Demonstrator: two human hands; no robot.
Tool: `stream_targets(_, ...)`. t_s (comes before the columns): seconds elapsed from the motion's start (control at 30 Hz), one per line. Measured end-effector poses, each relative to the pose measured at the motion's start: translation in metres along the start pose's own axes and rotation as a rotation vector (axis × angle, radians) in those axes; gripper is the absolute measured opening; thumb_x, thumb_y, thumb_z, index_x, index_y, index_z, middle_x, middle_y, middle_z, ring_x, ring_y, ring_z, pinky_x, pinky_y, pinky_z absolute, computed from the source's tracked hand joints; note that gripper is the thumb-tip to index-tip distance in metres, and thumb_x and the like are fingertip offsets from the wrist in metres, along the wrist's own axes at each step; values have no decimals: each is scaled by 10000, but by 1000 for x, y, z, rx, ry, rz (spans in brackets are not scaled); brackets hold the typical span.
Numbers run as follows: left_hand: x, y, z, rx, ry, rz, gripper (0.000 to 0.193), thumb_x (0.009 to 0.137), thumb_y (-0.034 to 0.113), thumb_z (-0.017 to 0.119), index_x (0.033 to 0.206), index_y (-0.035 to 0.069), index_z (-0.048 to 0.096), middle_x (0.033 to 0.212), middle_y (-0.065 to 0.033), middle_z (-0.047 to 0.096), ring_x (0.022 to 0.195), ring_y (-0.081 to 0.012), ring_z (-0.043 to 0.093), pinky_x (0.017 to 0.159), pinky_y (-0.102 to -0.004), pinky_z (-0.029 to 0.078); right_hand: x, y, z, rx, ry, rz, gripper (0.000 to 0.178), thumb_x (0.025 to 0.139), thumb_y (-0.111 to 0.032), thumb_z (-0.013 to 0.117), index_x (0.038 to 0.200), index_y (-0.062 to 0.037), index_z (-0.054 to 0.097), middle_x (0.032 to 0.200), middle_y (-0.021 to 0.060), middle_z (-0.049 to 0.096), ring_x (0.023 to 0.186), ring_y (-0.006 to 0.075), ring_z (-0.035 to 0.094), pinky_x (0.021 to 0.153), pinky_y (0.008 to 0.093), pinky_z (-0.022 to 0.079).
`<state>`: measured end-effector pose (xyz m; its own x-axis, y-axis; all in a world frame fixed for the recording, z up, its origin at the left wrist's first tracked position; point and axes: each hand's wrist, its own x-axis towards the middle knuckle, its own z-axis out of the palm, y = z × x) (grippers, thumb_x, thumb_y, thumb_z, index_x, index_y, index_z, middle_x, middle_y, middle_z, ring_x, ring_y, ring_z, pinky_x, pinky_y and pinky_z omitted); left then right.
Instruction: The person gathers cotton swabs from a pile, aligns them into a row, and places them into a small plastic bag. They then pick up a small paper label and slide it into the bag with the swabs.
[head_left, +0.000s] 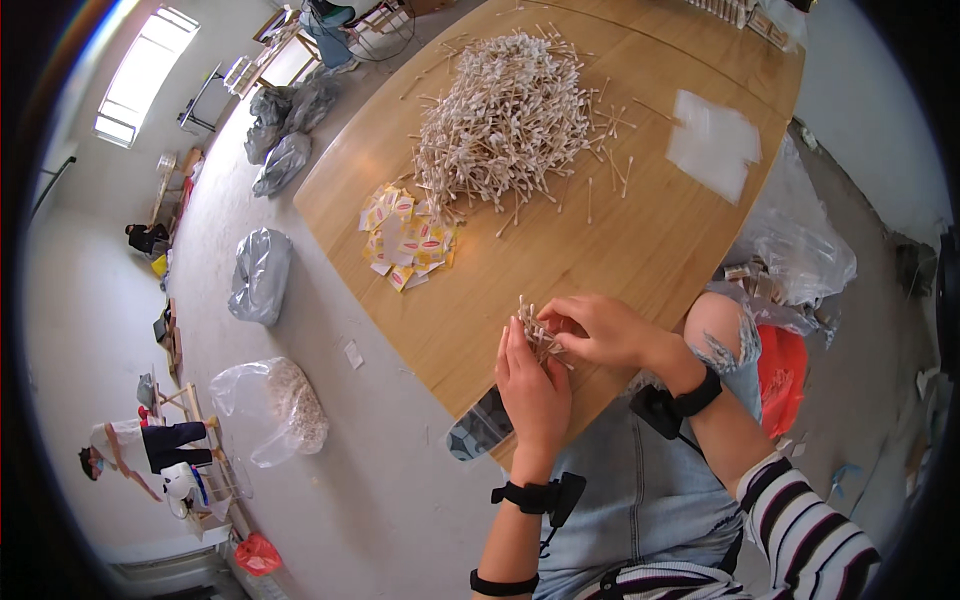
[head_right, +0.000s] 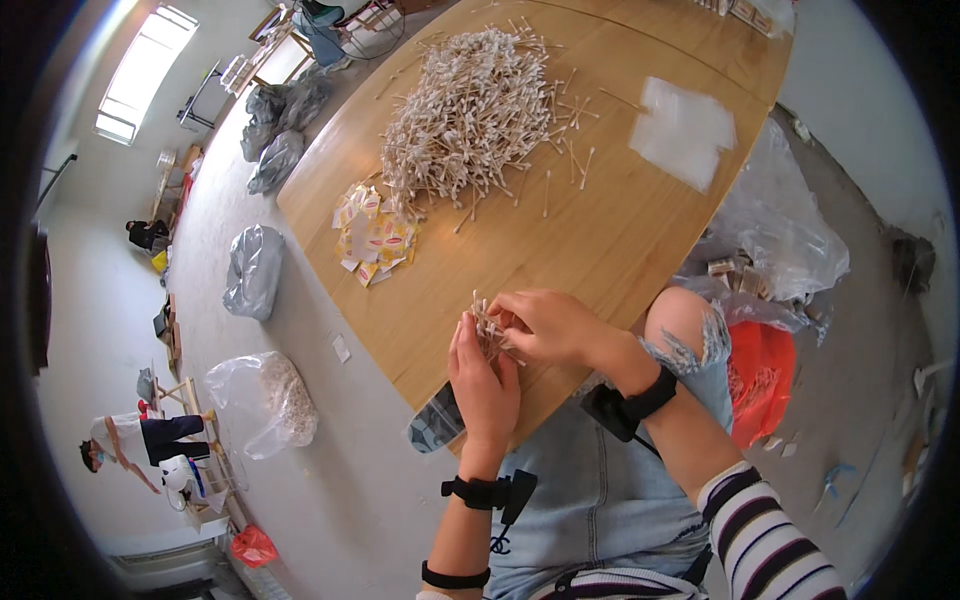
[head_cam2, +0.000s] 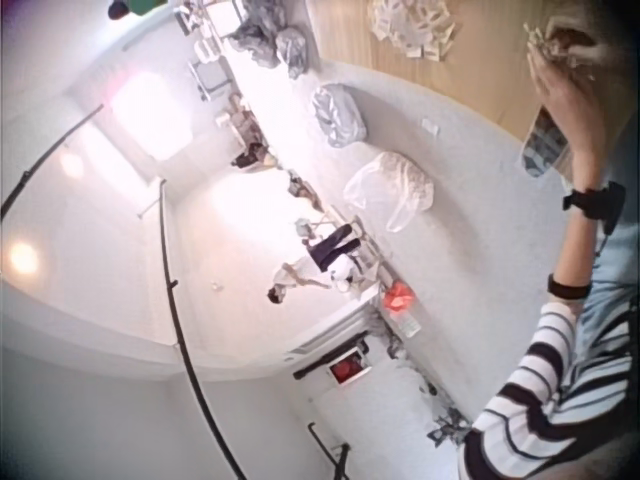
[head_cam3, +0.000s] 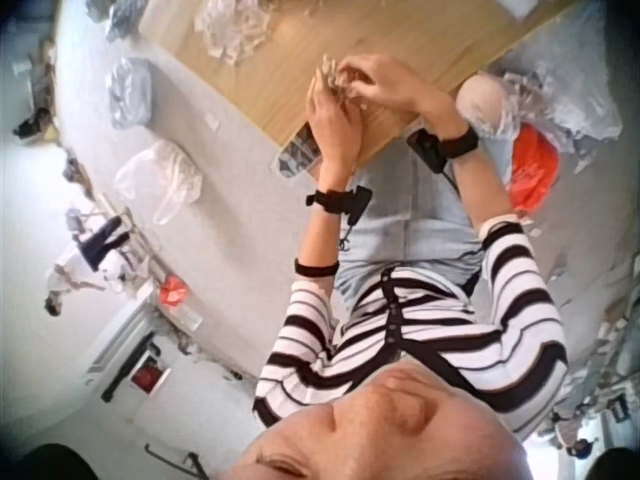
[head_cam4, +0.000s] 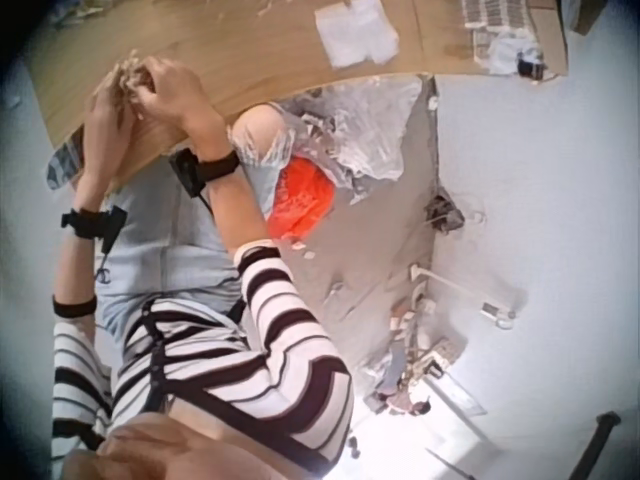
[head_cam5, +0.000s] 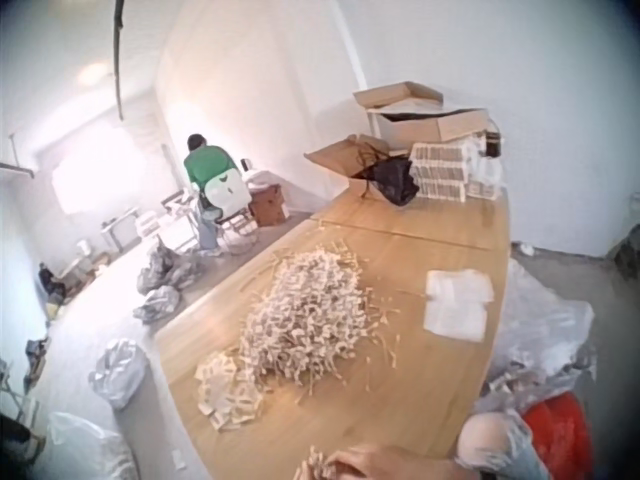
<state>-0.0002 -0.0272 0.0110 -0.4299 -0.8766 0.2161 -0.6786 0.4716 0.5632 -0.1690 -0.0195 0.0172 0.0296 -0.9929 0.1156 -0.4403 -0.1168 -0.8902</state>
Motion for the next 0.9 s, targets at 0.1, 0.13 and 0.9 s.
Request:
stream_targets(0.1, -5, 9, 5, 41, -10, -49, 712, 856, 171, 649, 1449, -52, 323, 1429, -236, 434, 1355, -379, 379, 1128, -457, 285, 1, 4, 2, 26, -23, 90, 215, 852, -74, 610, 1056, -7, 605, 958, 154, 646, 827, 287, 647, 748, 367, 521)
stream_targets(0.13, -5, 14, 7, 38, -10, -88, 720, 873, 211, 635, 1456, -57, 307, 1458, -245, 401, 1383, -381, 346, 1148, -465, 250, 2, 3, 3, -11, 57, 79, 198, 853, -69, 607, 1043, -13, 606, 957, 148, 644, 822, 291, 648, 741, 365, 521)
stream_targets(0.9, -13, 23, 31, 301, 31, -87, 813, 895, 418, 614, 1480, -37, 278, 1523, -193, 347, 1444, -325, 279, 1171, -478, 201, 44, 22, 20, -264, 182, -113, 18, 821, -85, 652, 815, -101, 656, 886, 41, 624, 844, 254, 636, 693, 384, 515)
